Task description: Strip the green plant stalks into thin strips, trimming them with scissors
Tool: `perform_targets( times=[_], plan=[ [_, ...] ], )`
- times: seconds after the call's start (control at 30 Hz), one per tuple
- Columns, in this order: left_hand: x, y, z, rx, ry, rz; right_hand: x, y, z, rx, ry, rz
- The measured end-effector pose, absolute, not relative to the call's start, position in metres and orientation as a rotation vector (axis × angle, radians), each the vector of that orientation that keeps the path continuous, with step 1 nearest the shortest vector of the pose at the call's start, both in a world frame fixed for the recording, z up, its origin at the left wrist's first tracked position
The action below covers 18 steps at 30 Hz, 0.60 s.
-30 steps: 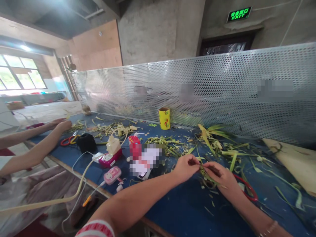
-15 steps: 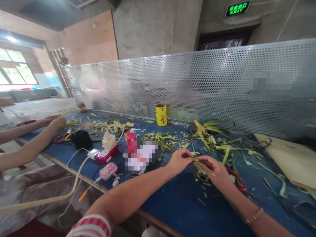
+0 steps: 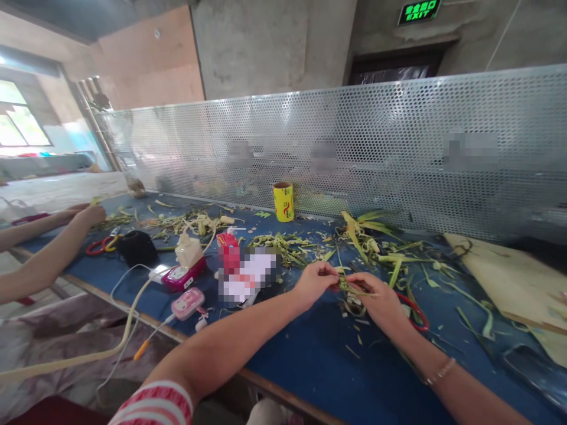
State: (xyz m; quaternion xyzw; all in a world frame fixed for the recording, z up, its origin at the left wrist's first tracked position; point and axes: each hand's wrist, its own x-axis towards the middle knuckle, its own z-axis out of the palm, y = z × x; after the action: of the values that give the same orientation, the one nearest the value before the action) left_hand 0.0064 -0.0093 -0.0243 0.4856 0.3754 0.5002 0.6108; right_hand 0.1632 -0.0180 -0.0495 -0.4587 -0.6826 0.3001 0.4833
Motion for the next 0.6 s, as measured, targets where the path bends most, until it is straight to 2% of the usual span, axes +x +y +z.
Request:
perform_targets(
  times=[0.33,0.6],
  plan=[
    [0.006,-0.0139,-0.0201,1.075,0.825,1.146,0.1617,-0.0162,-0.0514,-1.076,-1.605,0.8],
    [0.0076,-0.0151,-0.0206,1.302,0.805,1.217,0.161,-0.0169,-0.0468,-1.083,-1.595,0.741]
  ],
)
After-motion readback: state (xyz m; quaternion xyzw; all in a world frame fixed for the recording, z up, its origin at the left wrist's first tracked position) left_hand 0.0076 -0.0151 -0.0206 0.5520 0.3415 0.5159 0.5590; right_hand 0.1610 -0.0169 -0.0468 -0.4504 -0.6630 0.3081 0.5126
